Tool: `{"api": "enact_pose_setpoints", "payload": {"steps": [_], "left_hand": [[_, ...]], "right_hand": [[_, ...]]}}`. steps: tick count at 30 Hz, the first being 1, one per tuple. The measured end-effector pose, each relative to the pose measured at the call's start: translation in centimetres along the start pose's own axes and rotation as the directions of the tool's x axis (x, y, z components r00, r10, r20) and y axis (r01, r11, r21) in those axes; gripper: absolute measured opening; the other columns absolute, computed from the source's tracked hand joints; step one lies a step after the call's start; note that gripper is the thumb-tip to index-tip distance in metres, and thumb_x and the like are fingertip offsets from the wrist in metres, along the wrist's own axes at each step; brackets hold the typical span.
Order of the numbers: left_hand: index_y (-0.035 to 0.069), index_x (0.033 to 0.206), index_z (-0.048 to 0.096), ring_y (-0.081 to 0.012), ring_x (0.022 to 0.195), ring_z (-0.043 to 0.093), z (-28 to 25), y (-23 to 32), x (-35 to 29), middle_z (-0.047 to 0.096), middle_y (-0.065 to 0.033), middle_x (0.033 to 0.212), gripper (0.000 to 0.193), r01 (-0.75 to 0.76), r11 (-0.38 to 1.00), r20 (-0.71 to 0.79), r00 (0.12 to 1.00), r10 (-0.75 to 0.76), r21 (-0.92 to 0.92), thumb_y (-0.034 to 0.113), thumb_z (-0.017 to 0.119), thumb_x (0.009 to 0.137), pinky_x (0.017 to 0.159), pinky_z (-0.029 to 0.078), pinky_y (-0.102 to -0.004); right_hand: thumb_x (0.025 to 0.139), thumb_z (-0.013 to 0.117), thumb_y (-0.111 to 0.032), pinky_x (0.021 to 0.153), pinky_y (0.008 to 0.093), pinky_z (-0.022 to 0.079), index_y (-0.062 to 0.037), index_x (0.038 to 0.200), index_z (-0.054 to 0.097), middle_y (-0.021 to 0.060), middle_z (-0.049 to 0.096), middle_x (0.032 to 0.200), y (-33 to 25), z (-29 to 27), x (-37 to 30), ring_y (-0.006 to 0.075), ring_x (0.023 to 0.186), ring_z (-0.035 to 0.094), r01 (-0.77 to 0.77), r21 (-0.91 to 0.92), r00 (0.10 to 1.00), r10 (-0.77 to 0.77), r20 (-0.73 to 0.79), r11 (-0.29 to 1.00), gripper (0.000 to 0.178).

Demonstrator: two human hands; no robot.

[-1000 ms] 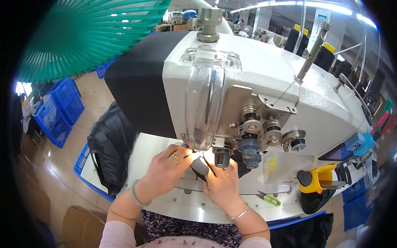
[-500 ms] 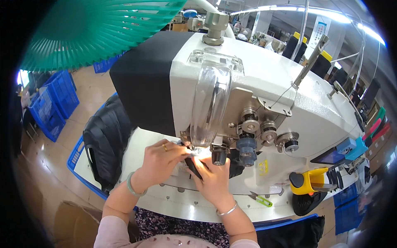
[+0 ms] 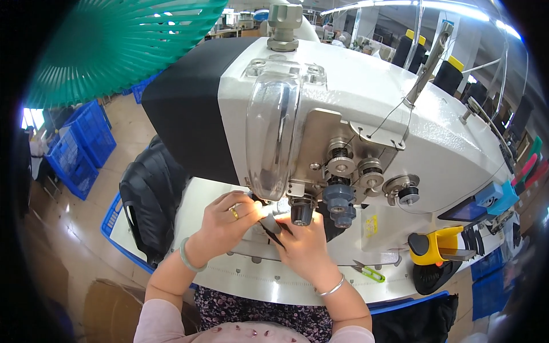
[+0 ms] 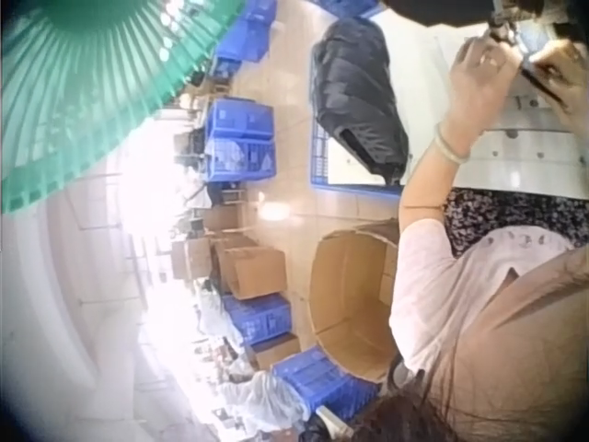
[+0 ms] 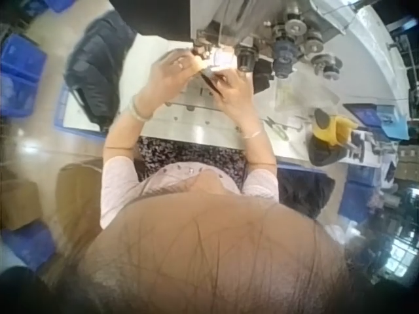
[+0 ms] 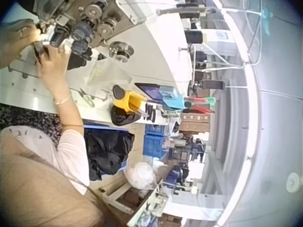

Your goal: Stitching components of a shoe upper using an industrial sewing machine.

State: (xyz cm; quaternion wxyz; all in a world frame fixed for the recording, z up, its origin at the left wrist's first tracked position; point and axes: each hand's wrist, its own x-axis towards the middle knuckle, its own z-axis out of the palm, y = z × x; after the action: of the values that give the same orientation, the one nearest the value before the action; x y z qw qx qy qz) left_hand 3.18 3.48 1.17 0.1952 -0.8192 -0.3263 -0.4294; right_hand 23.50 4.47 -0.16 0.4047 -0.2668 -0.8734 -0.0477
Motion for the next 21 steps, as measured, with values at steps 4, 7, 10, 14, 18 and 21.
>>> {"api": "enact_pose_setpoints", "payload": {"steps": [4, 7, 10, 14, 18, 21], "left_hand": [[0.006, 0.088, 0.064, -0.0203, 0.087, 0.061, -0.2, 0.3, -0.1, 0.06, -0.0022, 0.083, 0.024, 0.022, 1.0, 0.024, 0.999, -0.022, 0.013, 0.01, 0.063, 0.064, 0.077, 0.056, -0.0344], [0.006, 0.089, 0.064, -0.0205, 0.089, 0.061, -0.6, 0.4, 0.3, 0.06, -0.0022, 0.084, 0.024, 0.029, 1.0, 0.055, 0.998, -0.029, 0.005, 0.009, 0.063, 0.065, 0.076, 0.056, -0.0337], [0.006, 0.09, 0.064, -0.0208, 0.09, 0.061, -0.5, 0.4, 0.2, 0.061, -0.0023, 0.085, 0.025, 0.041, 0.999, 0.06, 0.997, -0.04, -0.004, 0.008, 0.063, 0.065, 0.076, 0.056, -0.0332], [0.005, 0.09, 0.064, -0.0212, 0.092, 0.061, -0.5, 0.4, 0.3, 0.061, -0.0028, 0.087, 0.024, 0.047, 0.999, 0.059, 0.997, -0.048, 0.019, 0.008, 0.063, 0.066, 0.077, 0.056, -0.0336], [0.004, 0.091, 0.063, -0.0216, 0.095, 0.061, -0.8, 0.7, 0.6, 0.061, -0.0044, 0.09, 0.024, 0.042, 0.998, 0.091, 0.995, -0.046, 0.046, 0.008, 0.062, 0.068, 0.078, 0.055, -0.0333], [0.004, 0.091, 0.064, -0.0219, 0.094, 0.061, -0.8, 1.1, 0.4, 0.062, -0.0053, 0.091, 0.023, 0.042, 0.996, 0.094, 0.994, -0.049, 0.074, 0.008, 0.062, 0.068, 0.076, 0.055, -0.0336]], "right_hand": [[0.063, 0.077, -0.007, 0.072, 0.0364, 0.043, -0.0087, 0.08, 0.069, 0.0034, 0.059, 0.102, -0.8, -0.2, -0.2, 0.026, 0.088, 0.054, -0.004, -0.101, 1.0, 0.006, 0.018, 0.995, 0.019], [0.062, 0.075, -0.006, 0.075, 0.0382, 0.041, -0.0103, 0.087, 0.07, 0.0038, 0.058, 0.107, -0.9, -0.2, -0.3, 0.0263, 0.094, 0.053, -0.025, -0.111, 0.999, 0.028, 0.019, 0.994, 0.026], [0.061, 0.075, -0.006, 0.074, 0.0373, 0.04, -0.0108, 0.092, 0.069, 0.0033, 0.058, 0.106, -0.9, -0.2, -0.4, 0.0262, 0.094, 0.053, -0.038, -0.144, 0.999, 0.041, 0.023, 0.989, 0.032], [0.061, 0.074, -0.005, 0.074, 0.0371, 0.039, -0.0104, 0.091, 0.068, 0.0031, 0.058, 0.106, -0.9, 0.4, -0.5, 0.0261, 0.096, 0.054, -0.015, -0.163, 0.999, 0.009, -0.035, 0.987, 0.032], [0.062, 0.073, -0.004, 0.079, 0.0397, 0.041, -0.007, 0.09, 0.067, 0.0041, 0.059, 0.107, -0.8, 0.6, -0.6, 0.0262, 0.1, 0.054, 0.006, -0.146, 0.998, -0.015, -0.058, 0.989, 0.029], [0.063, 0.072, -0.004, 0.084, 0.0425, 0.043, -0.0043, 0.09, 0.065, 0.0053, 0.061, 0.106, -0.9, 0.7, -0.9, 0.026, 0.1, 0.055, -0.01, -0.133, 0.998, 0.001, -0.064, 0.991, 0.028]]}}
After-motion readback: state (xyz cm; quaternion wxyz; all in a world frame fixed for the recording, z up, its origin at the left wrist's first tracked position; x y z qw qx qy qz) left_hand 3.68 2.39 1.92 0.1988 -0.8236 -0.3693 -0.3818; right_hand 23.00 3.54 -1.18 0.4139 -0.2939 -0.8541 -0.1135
